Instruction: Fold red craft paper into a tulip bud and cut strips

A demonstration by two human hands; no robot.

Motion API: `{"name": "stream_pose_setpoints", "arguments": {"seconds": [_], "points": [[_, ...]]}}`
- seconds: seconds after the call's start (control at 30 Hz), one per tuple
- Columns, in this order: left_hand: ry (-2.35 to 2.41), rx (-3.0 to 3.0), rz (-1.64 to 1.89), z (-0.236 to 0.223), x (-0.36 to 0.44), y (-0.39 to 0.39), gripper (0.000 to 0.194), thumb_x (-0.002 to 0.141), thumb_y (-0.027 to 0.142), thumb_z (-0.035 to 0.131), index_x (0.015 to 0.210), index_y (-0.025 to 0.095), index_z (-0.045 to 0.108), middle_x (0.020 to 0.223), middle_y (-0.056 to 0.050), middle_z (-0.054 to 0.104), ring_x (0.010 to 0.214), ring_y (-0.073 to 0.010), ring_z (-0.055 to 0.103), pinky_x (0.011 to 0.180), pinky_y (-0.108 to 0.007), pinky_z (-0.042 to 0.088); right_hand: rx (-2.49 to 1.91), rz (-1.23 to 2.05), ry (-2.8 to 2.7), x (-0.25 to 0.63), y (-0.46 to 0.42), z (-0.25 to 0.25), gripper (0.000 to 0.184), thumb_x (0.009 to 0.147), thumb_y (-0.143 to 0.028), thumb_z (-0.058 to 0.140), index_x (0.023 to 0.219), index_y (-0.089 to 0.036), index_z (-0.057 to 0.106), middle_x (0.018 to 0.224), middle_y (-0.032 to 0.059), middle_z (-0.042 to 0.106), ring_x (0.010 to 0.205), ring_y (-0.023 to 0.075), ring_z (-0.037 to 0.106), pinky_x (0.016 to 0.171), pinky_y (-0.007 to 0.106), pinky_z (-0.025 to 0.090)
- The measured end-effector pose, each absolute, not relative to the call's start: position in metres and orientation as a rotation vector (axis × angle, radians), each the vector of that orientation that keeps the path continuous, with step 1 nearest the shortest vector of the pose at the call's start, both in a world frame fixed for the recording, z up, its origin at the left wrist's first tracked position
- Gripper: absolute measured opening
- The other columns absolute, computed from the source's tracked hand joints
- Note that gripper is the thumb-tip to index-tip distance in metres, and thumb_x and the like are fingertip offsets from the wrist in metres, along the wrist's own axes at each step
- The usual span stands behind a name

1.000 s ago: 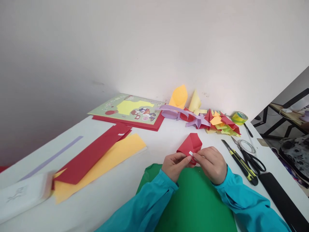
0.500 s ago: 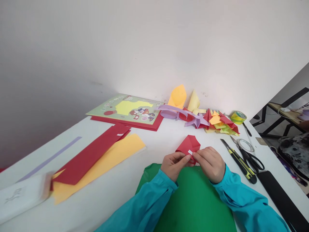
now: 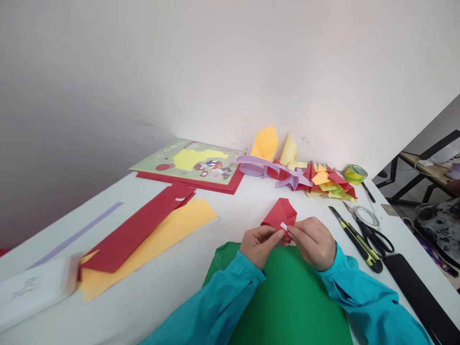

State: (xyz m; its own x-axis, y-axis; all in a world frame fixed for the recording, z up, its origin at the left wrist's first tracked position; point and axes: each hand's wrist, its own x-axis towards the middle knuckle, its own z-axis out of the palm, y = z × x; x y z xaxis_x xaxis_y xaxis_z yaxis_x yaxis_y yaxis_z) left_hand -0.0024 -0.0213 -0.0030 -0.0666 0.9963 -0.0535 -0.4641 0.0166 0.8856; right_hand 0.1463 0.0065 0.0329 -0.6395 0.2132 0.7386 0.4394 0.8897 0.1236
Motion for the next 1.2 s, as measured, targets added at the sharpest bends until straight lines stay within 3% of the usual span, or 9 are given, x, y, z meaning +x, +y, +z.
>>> {"name": "stream_pose_setpoints", "arguments": {"seconds": [0.43,1.2], "points": [[1.082,0.883,1.470,0.008,0.000,-0.030,0.017,0.057,0.031,0.077,0.055,0.015,0.070,0.055,-0.006,0.069,0.055,-0.0190,0.066,0.058,-0.026,0.054,-0.459,-0.624,-2.332,0.147,0.006,0.034,0.013,0.085,-0.008,0.048,0.088,-0.009,0.060,0.071,0.0103,0.063,0.065,0.0182,0.054,0.056,0.033,0.041],[1.235,1.052,1.493,0.004,0.002,-0.032,0.011,0.062,0.026,0.069,0.059,0.016,0.069,0.057,-0.004,0.069,0.056,-0.0172,0.065,0.056,-0.025,0.052,-0.485,-0.599,-2.338,0.146,0.006,0.031,0.012,0.085,-0.010,0.049,0.081,-0.012,0.060,0.061,0.0049,0.058,0.059,0.0153,0.050,0.057,0.031,0.038]]}}
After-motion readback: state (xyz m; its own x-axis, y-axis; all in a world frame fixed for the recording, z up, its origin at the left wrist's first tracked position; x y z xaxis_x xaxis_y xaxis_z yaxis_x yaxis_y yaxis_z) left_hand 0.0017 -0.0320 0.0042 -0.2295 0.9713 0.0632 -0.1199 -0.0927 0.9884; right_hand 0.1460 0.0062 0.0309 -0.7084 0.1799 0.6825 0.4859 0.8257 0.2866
